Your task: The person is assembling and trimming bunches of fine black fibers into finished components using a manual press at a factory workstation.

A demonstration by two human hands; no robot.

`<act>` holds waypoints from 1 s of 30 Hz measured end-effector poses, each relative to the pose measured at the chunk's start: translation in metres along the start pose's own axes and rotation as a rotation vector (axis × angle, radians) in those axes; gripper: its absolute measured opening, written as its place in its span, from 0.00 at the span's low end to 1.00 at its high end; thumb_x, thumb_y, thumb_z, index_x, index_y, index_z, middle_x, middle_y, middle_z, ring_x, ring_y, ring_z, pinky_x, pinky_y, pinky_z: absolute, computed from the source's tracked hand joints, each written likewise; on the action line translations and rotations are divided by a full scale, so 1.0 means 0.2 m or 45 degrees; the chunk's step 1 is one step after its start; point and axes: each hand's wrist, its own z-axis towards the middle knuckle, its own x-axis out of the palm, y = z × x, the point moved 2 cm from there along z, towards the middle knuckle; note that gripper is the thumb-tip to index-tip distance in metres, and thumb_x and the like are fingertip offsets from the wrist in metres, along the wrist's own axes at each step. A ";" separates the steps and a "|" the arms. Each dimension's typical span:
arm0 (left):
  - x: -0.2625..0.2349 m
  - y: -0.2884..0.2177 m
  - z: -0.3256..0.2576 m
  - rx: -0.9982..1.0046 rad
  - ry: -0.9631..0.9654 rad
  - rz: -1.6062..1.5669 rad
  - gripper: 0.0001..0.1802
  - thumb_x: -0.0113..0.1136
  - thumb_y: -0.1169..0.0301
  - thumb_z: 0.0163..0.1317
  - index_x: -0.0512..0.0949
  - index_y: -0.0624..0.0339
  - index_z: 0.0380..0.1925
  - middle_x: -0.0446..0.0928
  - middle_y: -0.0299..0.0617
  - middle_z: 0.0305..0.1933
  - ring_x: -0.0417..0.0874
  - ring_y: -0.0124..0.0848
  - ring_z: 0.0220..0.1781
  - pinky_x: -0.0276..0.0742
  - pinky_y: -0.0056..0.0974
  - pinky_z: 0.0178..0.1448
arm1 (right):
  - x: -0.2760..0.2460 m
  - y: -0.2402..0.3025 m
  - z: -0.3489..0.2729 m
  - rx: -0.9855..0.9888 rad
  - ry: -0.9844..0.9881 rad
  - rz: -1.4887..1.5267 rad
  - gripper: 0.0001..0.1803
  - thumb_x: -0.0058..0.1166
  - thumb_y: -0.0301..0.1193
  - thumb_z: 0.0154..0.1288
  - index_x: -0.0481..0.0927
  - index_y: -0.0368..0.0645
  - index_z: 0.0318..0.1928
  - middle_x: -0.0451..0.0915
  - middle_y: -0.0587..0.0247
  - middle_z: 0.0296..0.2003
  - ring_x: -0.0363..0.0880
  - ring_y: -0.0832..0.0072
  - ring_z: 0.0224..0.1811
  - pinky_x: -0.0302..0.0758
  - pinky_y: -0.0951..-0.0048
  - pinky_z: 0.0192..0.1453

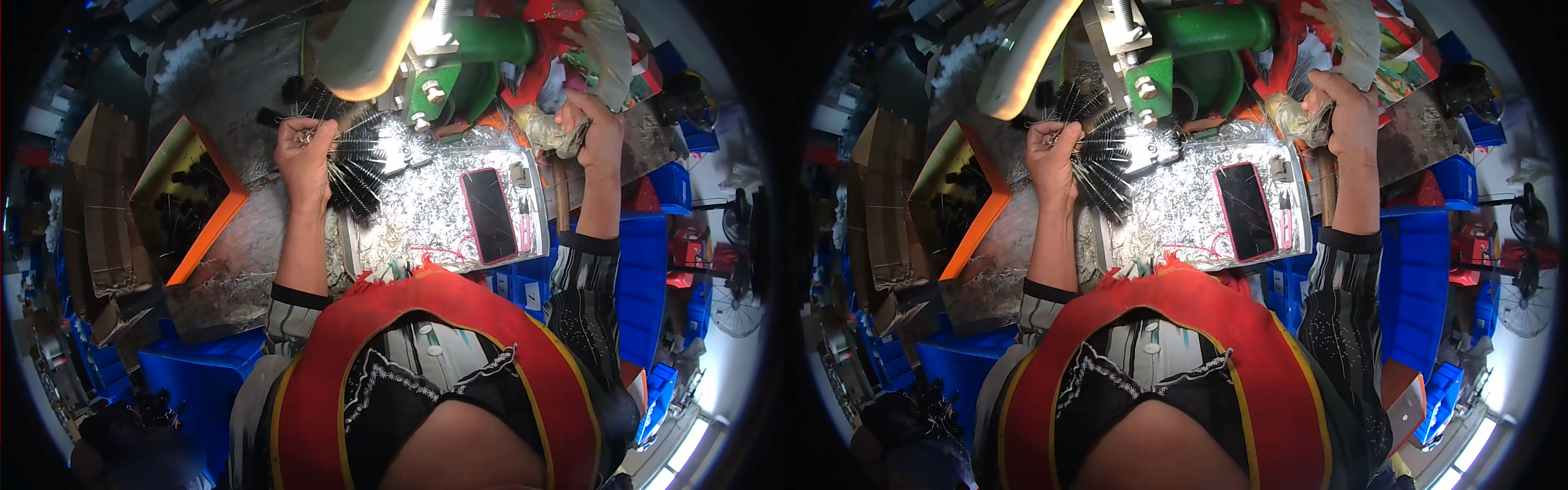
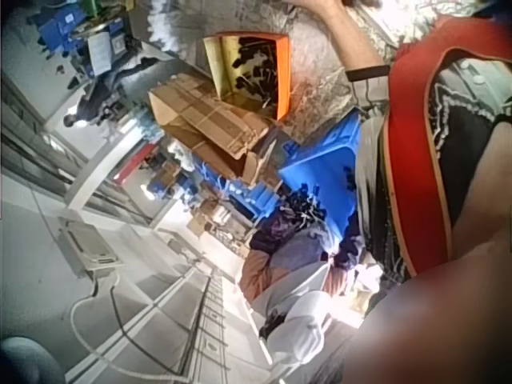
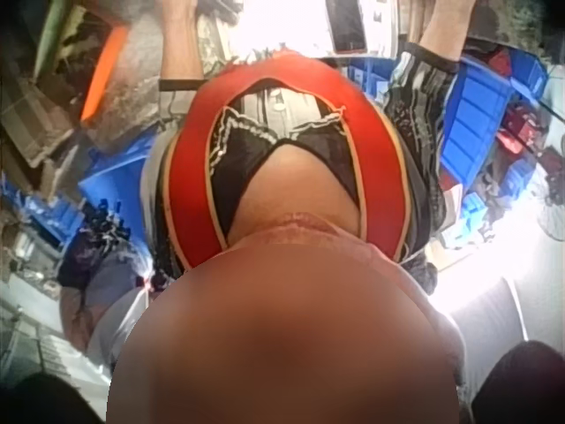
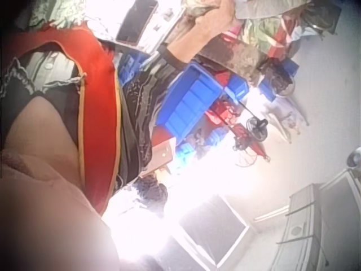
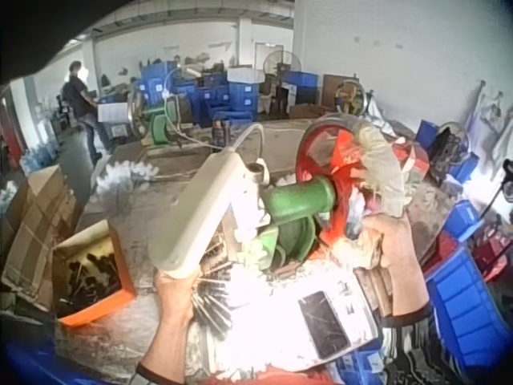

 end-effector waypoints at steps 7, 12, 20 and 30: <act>0.01 0.02 0.06 0.125 -0.046 0.457 0.09 0.63 0.82 0.49 0.72 0.63 0.28 0.74 0.37 0.25 0.76 0.23 0.26 0.71 0.25 0.29 | 0.00 0.03 0.00 0.140 -0.033 -0.103 0.17 0.50 0.26 0.55 0.65 0.42 0.11 0.61 0.64 0.11 0.64 0.73 0.16 0.67 0.70 0.32; 0.00 0.04 0.09 0.141 -0.069 0.555 0.08 0.63 0.83 0.48 0.73 0.64 0.26 0.74 0.38 0.26 0.76 0.23 0.26 0.72 0.26 0.29 | -0.08 0.02 0.07 0.197 0.060 -0.096 0.09 0.55 0.27 0.50 0.75 0.34 0.20 0.72 0.58 0.14 0.73 0.69 0.17 0.69 0.71 0.25; 0.05 0.02 0.11 0.097 -0.112 0.528 0.08 0.63 0.83 0.47 0.73 0.65 0.25 0.75 0.40 0.26 0.76 0.25 0.25 0.72 0.27 0.29 | 0.00 0.28 0.20 0.337 0.376 -0.305 0.11 0.57 0.34 0.52 0.76 0.40 0.20 0.72 0.62 0.12 0.72 0.76 0.15 0.70 0.75 0.23; 0.07 -0.02 0.09 0.018 -0.038 0.531 0.09 0.65 0.79 0.46 0.74 0.65 0.27 0.75 0.40 0.25 0.75 0.24 0.22 0.70 0.28 0.25 | 0.05 -0.26 -0.09 -0.555 -0.047 0.013 0.04 0.51 0.23 0.52 0.71 0.34 0.27 0.68 0.61 0.12 0.70 0.73 0.15 0.72 0.71 0.28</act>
